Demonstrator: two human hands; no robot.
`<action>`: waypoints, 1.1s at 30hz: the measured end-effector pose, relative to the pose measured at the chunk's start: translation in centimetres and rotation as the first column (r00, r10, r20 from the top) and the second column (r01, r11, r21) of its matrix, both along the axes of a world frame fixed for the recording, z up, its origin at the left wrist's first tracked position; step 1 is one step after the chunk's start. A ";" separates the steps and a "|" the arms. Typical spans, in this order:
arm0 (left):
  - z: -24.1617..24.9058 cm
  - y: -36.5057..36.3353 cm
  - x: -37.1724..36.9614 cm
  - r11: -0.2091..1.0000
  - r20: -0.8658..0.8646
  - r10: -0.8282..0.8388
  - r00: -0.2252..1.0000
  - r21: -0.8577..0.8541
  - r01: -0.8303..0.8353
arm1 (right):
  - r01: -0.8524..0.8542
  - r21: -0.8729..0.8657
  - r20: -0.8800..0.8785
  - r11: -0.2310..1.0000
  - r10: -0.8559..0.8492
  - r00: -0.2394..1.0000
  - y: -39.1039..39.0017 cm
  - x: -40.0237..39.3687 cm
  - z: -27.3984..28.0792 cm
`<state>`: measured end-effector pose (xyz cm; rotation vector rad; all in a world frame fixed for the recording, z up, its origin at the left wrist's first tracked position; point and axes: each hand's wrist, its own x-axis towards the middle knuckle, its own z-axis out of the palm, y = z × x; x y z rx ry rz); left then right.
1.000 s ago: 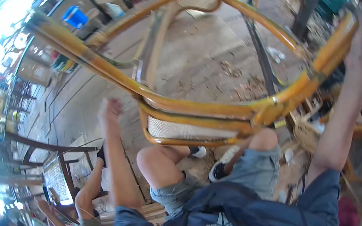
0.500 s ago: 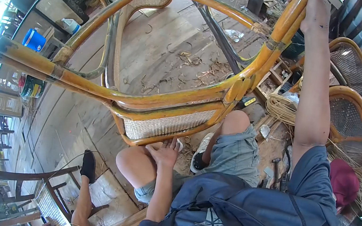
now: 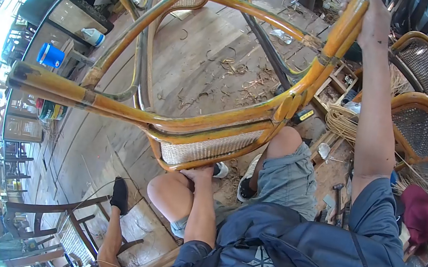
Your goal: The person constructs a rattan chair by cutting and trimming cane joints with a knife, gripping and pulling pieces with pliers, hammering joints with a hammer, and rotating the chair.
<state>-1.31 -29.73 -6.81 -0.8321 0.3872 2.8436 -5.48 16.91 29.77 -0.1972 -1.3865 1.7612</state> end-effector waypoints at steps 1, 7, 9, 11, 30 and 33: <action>0.4 -0.1 0.2 0.999 0.039 -0.005 0.999 -0.047 0.007 | -0.023 -0.059 -0.023 0.998 0.021 1.000 1.9 -0.3 -1.5; 3.3 -4.0 -1.2 0.923 -0.085 0.060 0.995 -0.375 -0.088 | 0.088 -0.358 0.051 0.930 -0.074 0.996 7.6 4.4 -10.4; 5.4 -6.2 -2.6 0.909 -0.220 0.062 0.974 -0.390 -0.146 | 0.065 -0.479 0.026 0.875 -0.060 0.998 8.5 6.3 -13.4; 12.5 -3.7 -3.3 0.831 -0.244 0.064 0.968 -0.524 -0.187 | 0.203 -0.553 0.107 0.808 -0.173 0.979 8.2 7.1 -14.3; 30.8 -8.4 -14.4 0.330 -0.346 -0.212 0.914 -0.906 -0.266 | 0.281 -0.864 0.207 0.418 -0.213 0.955 -1.3 13.9 -30.2; 31.3 -9.0 -15.1 0.210 -0.338 -0.233 0.912 -0.933 -0.292 | 0.332 -0.828 0.267 0.451 -0.205 0.942 -1.3 14.9 -30.1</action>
